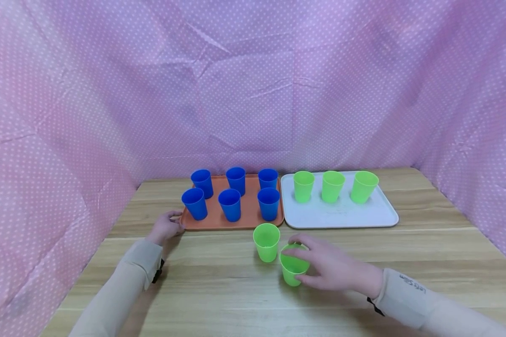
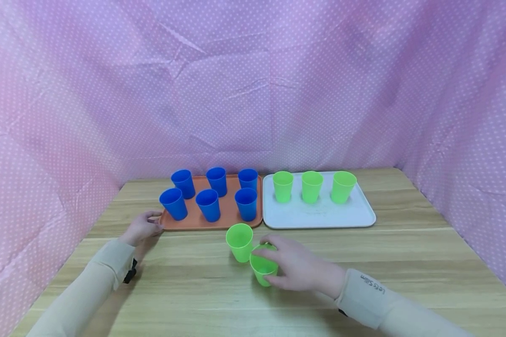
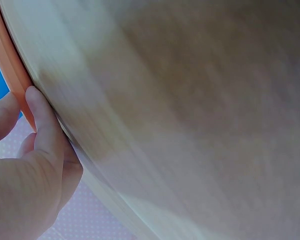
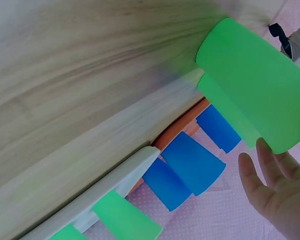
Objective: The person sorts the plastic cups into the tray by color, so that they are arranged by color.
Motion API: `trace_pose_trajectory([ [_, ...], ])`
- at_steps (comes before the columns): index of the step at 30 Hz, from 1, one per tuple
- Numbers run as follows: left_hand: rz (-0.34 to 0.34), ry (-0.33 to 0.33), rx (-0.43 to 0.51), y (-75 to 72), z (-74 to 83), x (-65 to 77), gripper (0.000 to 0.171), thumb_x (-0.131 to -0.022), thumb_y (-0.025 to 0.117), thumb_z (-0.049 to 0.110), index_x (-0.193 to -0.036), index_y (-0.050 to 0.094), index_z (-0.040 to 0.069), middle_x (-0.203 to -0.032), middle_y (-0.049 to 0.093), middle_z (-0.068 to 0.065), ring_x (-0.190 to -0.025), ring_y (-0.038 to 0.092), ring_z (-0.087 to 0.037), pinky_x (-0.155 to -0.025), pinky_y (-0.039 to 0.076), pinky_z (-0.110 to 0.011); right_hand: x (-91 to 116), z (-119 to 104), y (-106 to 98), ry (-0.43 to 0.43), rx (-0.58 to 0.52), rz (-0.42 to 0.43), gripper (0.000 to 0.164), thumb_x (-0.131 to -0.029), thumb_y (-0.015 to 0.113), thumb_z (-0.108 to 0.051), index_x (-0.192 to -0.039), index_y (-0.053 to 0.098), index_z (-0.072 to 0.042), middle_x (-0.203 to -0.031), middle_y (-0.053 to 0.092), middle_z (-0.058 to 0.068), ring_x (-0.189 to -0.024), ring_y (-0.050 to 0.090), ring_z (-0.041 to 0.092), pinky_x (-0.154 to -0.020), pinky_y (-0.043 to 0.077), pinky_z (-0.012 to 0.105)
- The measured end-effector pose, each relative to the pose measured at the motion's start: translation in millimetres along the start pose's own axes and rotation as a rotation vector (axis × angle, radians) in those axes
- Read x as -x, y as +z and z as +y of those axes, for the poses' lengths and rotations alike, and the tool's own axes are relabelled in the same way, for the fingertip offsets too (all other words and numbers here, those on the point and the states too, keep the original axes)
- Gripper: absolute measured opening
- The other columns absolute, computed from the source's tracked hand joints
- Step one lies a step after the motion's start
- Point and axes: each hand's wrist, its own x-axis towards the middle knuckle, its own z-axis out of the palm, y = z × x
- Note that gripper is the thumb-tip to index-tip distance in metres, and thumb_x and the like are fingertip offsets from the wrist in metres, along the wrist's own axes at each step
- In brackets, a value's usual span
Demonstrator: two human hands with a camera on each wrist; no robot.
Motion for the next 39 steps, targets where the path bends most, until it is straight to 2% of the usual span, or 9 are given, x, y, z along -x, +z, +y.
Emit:
trace_pose_trajectory([
  [10, 0.011, 0.01, 0.002, 1.7, -2.3, 3.1, 0.055, -0.084, 0.054, -0.006, -0.136, 0.039, -0.008, -0.13, 0.047, -0.033, -0.112, 0.051, -0.037, -0.078, 0.051, -0.03, 5.0, 2.3, -7.0, 0.066, 0.01, -0.044, 0.048, -0.08, 0.073, -0.028, -0.124, 0.06, -0.014, -0.123, 0.053, 0.012, -0.105, 0.057, 0.022, -0.087, 0.051, 0.039],
  [19, 0.001, -0.018, -0.001, 1.7, -1.1, 2.6, 0.056, -0.085, 0.054, -0.005, -0.138, 0.037, -0.007, -0.132, 0.046, -0.031, -0.116, 0.049, -0.036, -0.085, 0.049, -0.034, 7.9, 11.9, -15.0, 0.116, 0.009, -0.056, 0.049, -0.076, 0.076, -0.025, -0.121, 0.062, -0.012, -0.119, 0.053, 0.013, -0.103, 0.056, 0.022, -0.085, 0.051, 0.037],
  [29, 0.028, 0.007, -0.007, 4.1, -3.1, 5.7, 0.054, -0.083, 0.055, -0.005, -0.135, 0.041, -0.009, -0.127, 0.049, -0.032, -0.109, 0.052, -0.035, -0.075, 0.05, -0.028, 12.1, 19.1, -16.4, 0.138, 0.035, -0.045, 0.049, -0.075, 0.077, -0.025, -0.12, 0.064, -0.012, -0.114, 0.055, 0.01, -0.099, 0.056, 0.02, -0.083, 0.05, 0.037],
  [39, 0.017, -0.022, -0.001, 4.6, -3.2, 6.4, 0.054, -0.086, 0.055, -0.004, -0.137, 0.039, -0.007, -0.13, 0.047, -0.031, -0.111, 0.051, -0.036, -0.083, 0.051, -0.035, 14.5, 19.3, -18.5, 0.18, 0.003, -0.081, 0.05, -0.076, 0.076, -0.024, -0.122, 0.063, -0.012, -0.117, 0.053, 0.013, -0.102, 0.055, 0.023, -0.083, 0.051, 0.038],
])
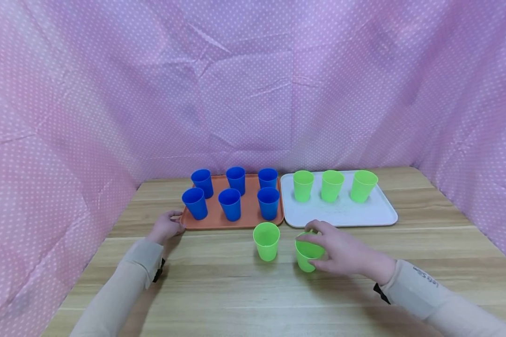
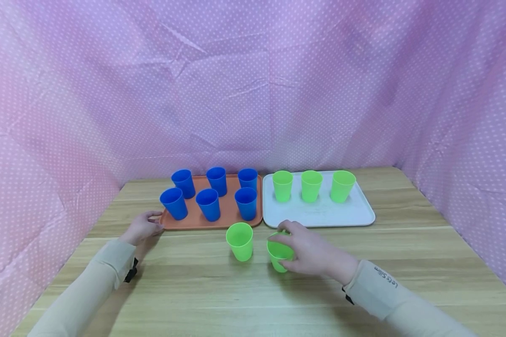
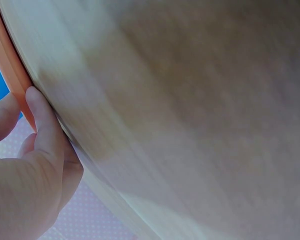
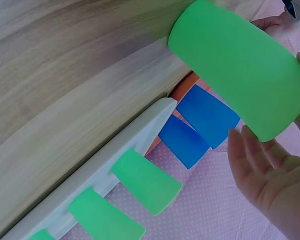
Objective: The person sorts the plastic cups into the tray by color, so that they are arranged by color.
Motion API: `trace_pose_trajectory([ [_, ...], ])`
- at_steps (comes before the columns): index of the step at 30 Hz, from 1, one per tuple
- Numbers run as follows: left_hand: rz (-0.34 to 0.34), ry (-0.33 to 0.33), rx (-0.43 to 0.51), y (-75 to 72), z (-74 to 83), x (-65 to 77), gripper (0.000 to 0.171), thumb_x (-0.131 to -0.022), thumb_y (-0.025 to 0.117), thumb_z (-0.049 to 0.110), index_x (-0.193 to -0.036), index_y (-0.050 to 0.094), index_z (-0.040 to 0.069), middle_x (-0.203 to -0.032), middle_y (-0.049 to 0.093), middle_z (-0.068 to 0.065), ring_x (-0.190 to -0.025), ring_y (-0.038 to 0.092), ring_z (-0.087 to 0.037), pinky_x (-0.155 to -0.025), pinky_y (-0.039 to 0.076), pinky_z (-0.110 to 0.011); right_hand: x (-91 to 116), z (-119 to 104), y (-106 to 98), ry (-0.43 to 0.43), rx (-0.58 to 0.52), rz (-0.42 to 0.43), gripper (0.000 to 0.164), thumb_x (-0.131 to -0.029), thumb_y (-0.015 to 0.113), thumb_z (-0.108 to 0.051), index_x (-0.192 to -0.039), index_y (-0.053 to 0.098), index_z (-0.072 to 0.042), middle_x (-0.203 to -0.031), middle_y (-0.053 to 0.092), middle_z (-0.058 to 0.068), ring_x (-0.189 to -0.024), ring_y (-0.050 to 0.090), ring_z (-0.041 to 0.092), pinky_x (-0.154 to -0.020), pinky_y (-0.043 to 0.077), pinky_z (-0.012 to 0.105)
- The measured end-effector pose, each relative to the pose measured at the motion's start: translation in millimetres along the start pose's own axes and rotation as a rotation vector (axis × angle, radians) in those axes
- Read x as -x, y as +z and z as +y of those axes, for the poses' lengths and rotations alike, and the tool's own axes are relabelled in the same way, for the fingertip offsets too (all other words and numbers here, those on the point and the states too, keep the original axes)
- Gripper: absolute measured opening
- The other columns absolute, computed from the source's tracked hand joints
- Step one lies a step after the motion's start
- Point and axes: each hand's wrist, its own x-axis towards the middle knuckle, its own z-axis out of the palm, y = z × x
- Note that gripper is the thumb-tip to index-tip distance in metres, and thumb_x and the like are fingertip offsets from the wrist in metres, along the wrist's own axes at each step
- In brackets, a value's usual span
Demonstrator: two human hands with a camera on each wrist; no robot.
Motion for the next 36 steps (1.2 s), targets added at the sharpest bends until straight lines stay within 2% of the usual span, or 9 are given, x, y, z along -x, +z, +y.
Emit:
trace_pose_trajectory([
  [10, 0.001, 0.011, 0.005, 0.7, 1.4, 2.9, 0.054, -0.086, 0.054, -0.005, -0.138, 0.038, -0.008, -0.132, 0.045, -0.032, -0.114, 0.049, -0.036, -0.086, 0.05, -0.036, 0.0, 0.0, -1.7, -0.024, -0.041, 0.036, 0.051, -0.07, 0.079, -0.019, -0.118, 0.064, -0.009, -0.115, 0.052, 0.015, -0.103, 0.052, 0.023, -0.084, 0.05, 0.039],
  [19, -0.002, 0.024, -0.007, 0.2, 1.5, 1.0, 0.053, -0.086, 0.053, -0.005, -0.137, 0.038, -0.009, -0.132, 0.045, -0.033, -0.116, 0.049, -0.038, -0.086, 0.05, -0.035, -3.3, 6.3, 1.0, -0.041, -0.039, 0.128, 0.051, -0.065, 0.082, -0.015, -0.113, 0.066, -0.01, -0.11, 0.052, 0.011, -0.099, 0.05, 0.022, -0.082, 0.048, 0.039],
  [28, 0.004, 0.026, -0.009, -0.7, 1.9, -1.1, 0.052, -0.086, 0.055, -0.004, -0.136, 0.039, -0.009, -0.128, 0.048, -0.032, -0.112, 0.051, -0.036, -0.08, 0.051, -0.031, -5.0, 10.6, 0.7, 0.049, -0.084, 0.09, 0.049, -0.068, 0.081, -0.015, -0.114, 0.066, -0.009, -0.111, 0.051, 0.007, -0.1, 0.049, 0.02, -0.082, 0.048, 0.037],
  [36, 0.001, 0.023, -0.017, -2.2, 2.7, -3.9, 0.051, -0.087, 0.054, -0.004, -0.136, 0.039, -0.009, -0.127, 0.048, -0.032, -0.111, 0.052, -0.037, -0.083, 0.05, -0.034, -9.0, 24.2, 3.3, 0.093, -0.085, 0.165, 0.049, -0.066, 0.081, -0.011, -0.113, 0.067, -0.01, -0.109, 0.052, 0.008, -0.098, 0.05, 0.022, -0.078, 0.047, 0.036],
])
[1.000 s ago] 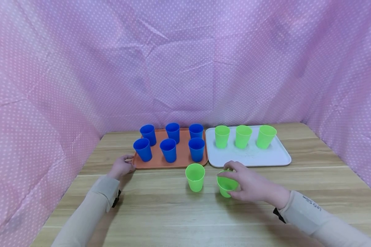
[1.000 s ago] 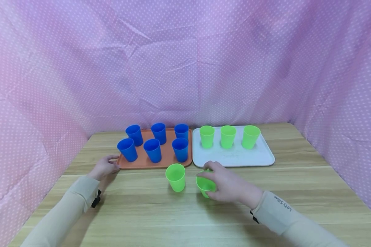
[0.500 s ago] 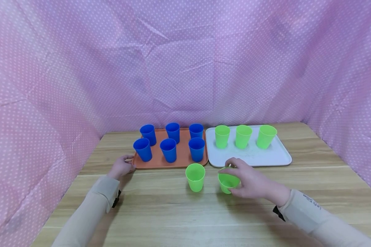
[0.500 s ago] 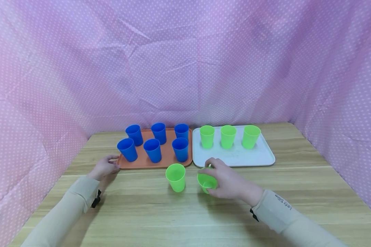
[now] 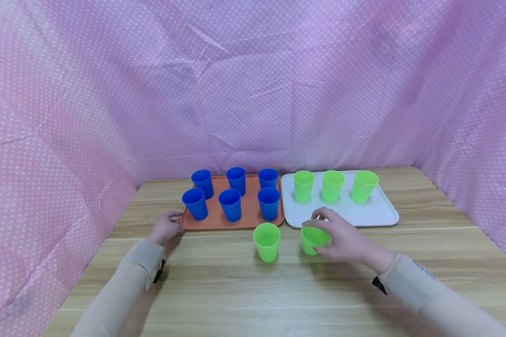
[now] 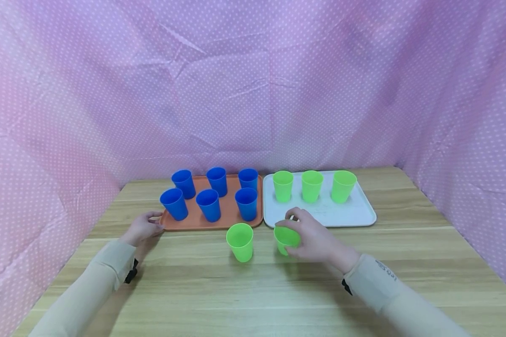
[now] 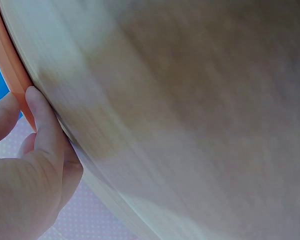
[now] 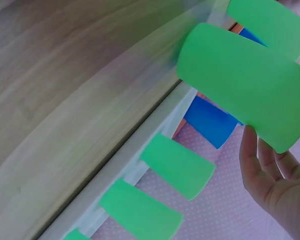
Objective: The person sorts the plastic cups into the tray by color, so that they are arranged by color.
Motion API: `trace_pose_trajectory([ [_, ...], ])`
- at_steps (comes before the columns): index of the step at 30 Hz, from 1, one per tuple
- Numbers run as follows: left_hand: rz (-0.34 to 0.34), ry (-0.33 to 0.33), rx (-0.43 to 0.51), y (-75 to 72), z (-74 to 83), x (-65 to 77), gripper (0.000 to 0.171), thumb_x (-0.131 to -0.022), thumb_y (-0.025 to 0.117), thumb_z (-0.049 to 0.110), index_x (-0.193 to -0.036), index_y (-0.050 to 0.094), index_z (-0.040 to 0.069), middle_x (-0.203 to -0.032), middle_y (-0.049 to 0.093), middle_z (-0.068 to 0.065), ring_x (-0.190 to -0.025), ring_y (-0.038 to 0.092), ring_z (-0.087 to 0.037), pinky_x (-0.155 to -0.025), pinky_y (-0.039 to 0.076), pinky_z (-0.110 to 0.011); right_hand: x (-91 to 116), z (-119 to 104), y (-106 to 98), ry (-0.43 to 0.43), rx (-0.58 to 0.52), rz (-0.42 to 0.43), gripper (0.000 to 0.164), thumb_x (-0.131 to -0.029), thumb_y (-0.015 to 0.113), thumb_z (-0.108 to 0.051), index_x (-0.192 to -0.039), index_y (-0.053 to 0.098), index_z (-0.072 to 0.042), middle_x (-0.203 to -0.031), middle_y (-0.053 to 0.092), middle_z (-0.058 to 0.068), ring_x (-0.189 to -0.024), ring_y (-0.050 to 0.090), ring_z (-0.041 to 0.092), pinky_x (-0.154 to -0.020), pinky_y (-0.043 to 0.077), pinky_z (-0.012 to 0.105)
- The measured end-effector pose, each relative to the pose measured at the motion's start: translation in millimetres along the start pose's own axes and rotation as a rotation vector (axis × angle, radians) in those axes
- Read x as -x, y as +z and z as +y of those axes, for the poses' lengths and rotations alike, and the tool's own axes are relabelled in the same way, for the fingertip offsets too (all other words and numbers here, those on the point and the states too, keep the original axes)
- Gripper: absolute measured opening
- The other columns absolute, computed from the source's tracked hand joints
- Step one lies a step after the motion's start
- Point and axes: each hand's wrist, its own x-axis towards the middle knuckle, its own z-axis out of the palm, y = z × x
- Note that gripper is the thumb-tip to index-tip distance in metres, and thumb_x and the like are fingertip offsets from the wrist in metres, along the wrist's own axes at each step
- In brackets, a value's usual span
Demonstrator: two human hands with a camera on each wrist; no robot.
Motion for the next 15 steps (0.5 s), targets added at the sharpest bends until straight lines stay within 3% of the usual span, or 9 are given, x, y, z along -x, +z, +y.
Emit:
trace_pose_trajectory([
  [7, 0.002, -0.002, 0.024, 0.8, 0.9, 0.2, 0.053, -0.086, 0.054, -0.006, -0.136, 0.039, -0.01, -0.125, 0.05, -0.031, -0.109, 0.053, -0.035, -0.081, 0.051, -0.031, -5.1, 16.0, 4.5, -0.021, 0.022, 0.114, 0.052, -0.062, 0.083, -0.008, -0.112, 0.067, -0.007, -0.104, 0.052, 0.009, -0.094, 0.049, 0.022, -0.074, 0.046, 0.034],
  [15, 0.004, 0.003, 0.028, 0.8, 1.2, 2.0, 0.052, -0.086, 0.055, -0.006, -0.135, 0.039, -0.01, -0.125, 0.05, -0.032, -0.109, 0.053, -0.036, -0.08, 0.052, -0.031, -12.1, 27.1, 5.5, 0.056, -0.026, 0.139, 0.047, -0.07, 0.079, -0.009, -0.115, 0.065, -0.005, -0.107, 0.053, 0.012, -0.097, 0.052, 0.025, -0.074, 0.045, 0.034],
])
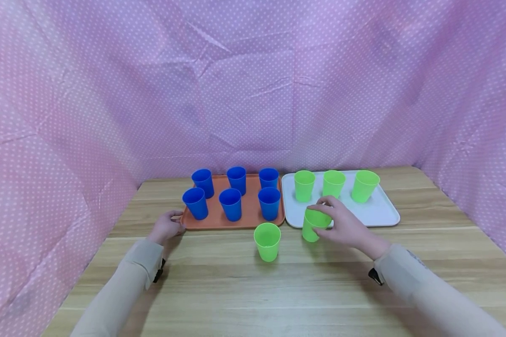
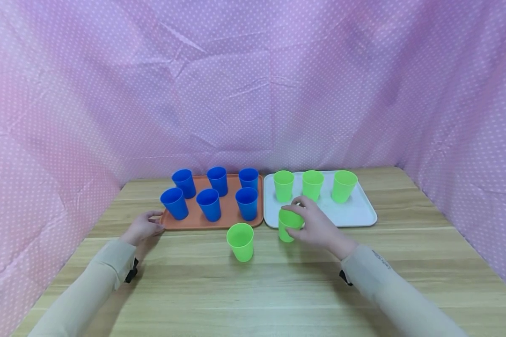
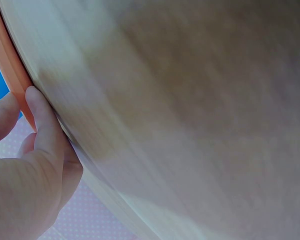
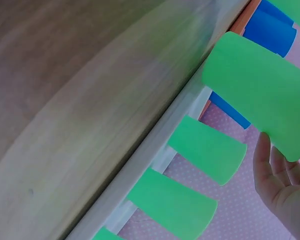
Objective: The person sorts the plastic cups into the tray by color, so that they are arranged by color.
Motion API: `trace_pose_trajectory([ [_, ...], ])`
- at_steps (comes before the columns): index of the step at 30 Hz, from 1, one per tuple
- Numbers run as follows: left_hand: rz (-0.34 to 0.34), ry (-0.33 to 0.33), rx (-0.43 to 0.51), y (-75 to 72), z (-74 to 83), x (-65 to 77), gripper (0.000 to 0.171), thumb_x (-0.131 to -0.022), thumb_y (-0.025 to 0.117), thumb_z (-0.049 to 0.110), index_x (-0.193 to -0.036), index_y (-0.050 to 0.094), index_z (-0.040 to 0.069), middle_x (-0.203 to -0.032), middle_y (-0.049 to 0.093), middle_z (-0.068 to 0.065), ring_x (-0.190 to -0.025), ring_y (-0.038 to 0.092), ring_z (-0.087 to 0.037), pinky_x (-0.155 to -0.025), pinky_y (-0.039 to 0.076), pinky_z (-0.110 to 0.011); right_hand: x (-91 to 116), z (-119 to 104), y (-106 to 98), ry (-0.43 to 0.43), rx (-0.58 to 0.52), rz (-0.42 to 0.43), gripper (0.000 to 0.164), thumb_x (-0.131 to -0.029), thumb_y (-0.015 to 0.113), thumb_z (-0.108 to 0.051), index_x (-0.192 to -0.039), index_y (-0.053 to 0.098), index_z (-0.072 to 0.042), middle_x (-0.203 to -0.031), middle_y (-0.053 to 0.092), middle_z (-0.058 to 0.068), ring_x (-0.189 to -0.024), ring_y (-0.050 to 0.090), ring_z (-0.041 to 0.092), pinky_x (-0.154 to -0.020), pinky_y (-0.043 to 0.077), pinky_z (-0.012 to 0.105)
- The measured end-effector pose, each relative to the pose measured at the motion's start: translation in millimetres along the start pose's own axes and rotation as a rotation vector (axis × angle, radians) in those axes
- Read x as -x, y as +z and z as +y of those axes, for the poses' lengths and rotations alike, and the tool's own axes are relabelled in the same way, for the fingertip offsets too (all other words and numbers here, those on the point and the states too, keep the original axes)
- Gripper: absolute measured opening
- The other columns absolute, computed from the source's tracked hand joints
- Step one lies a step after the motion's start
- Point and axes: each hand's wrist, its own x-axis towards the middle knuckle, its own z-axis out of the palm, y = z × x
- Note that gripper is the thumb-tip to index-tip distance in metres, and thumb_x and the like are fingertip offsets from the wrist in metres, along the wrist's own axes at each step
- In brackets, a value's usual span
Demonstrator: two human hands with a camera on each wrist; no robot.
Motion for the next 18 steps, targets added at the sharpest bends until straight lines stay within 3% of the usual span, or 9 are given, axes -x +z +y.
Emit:
trace_pose_trajectory([
  [12, 0.005, 0.001, 0.002, 2.1, -1.1, 4.0, 0.052, -0.086, 0.055, -0.005, -0.136, 0.039, -0.009, -0.125, 0.05, -0.032, -0.109, 0.053, -0.035, -0.082, 0.051, -0.032, -14.6, 9.8, 0.7, 0.085, -0.029, 0.024, 0.049, -0.071, 0.078, -0.008, -0.117, 0.063, 0.001, -0.11, 0.051, 0.018, -0.101, 0.05, 0.03, -0.084, 0.046, 0.045],
  [18, 0.007, -0.001, 0.0, 4.3, -2.8, 5.8, 0.052, -0.086, 0.055, -0.005, -0.135, 0.039, -0.01, -0.127, 0.048, -0.033, -0.11, 0.053, -0.037, -0.083, 0.052, -0.034, -22.1, 16.2, 6.2, 0.06, -0.028, 0.07, 0.049, -0.07, 0.079, -0.005, -0.116, 0.063, 0.003, -0.111, 0.05, 0.021, -0.099, 0.05, 0.033, -0.083, 0.045, 0.045],
])
